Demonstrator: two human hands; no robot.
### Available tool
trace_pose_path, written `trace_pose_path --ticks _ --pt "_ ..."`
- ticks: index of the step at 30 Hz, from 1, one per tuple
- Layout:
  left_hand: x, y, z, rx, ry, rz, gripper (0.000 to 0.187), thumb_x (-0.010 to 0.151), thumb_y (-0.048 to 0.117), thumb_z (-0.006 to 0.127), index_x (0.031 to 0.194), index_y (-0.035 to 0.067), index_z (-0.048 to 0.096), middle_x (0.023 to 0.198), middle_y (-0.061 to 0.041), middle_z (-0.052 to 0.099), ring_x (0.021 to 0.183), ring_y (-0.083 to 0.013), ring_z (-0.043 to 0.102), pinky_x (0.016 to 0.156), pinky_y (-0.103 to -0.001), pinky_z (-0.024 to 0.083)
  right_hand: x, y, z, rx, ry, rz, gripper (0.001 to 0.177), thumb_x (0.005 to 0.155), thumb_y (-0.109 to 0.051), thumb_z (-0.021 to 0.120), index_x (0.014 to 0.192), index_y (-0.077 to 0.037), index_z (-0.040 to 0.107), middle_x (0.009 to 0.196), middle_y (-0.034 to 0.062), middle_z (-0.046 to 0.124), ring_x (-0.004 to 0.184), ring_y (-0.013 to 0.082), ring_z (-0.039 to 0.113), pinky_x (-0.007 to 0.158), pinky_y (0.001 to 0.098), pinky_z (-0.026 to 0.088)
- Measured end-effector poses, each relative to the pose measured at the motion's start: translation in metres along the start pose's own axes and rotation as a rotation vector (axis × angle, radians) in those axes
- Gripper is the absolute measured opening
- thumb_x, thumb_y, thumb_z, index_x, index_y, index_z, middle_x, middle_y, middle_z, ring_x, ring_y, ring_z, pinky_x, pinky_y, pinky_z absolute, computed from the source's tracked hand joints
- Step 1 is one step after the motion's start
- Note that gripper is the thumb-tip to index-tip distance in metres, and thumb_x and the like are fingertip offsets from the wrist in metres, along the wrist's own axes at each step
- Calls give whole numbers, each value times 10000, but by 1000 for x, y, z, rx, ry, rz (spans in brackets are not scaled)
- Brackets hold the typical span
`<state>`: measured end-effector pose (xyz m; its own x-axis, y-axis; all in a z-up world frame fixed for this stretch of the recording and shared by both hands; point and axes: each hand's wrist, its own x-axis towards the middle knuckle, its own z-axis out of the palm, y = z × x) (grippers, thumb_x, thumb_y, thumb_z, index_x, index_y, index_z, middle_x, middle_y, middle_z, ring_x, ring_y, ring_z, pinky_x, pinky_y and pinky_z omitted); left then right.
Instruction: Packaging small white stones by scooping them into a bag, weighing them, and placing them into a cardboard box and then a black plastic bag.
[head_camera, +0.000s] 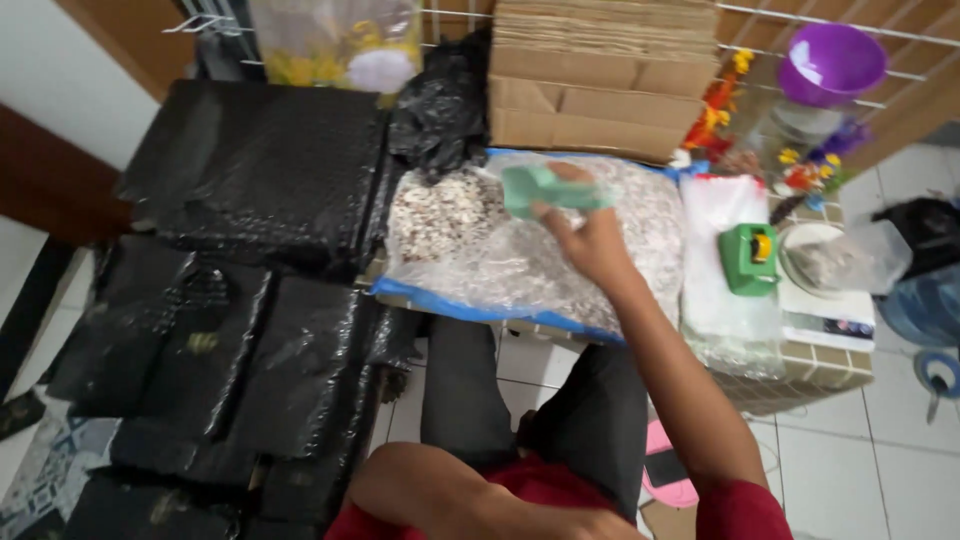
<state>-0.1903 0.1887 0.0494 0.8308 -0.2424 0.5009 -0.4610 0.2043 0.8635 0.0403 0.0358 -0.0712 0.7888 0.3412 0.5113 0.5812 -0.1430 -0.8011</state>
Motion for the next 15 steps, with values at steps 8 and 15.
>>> trace_pose_path --ticks 8,15 --pt "-24 15 -23 290 341 42 325 873 245 586 1115 53 686 1117 -107 723 961 -251 722 894 -340 574 14 -19 49 -322 -152 -281 465 973 -114 695 1424 -183 612 1400 168 566 1283 422 583 1085 504 488" --pt "-43 -130 -74 1144 744 -127 284 913 254 738 1173 141 722 1204 -14 706 645 -198 724 532 -339 592 18 8 78 -695 -265 -441 462 919 -237 739 1372 -264 654 1324 54 624 1009 268 660 817 413 579"
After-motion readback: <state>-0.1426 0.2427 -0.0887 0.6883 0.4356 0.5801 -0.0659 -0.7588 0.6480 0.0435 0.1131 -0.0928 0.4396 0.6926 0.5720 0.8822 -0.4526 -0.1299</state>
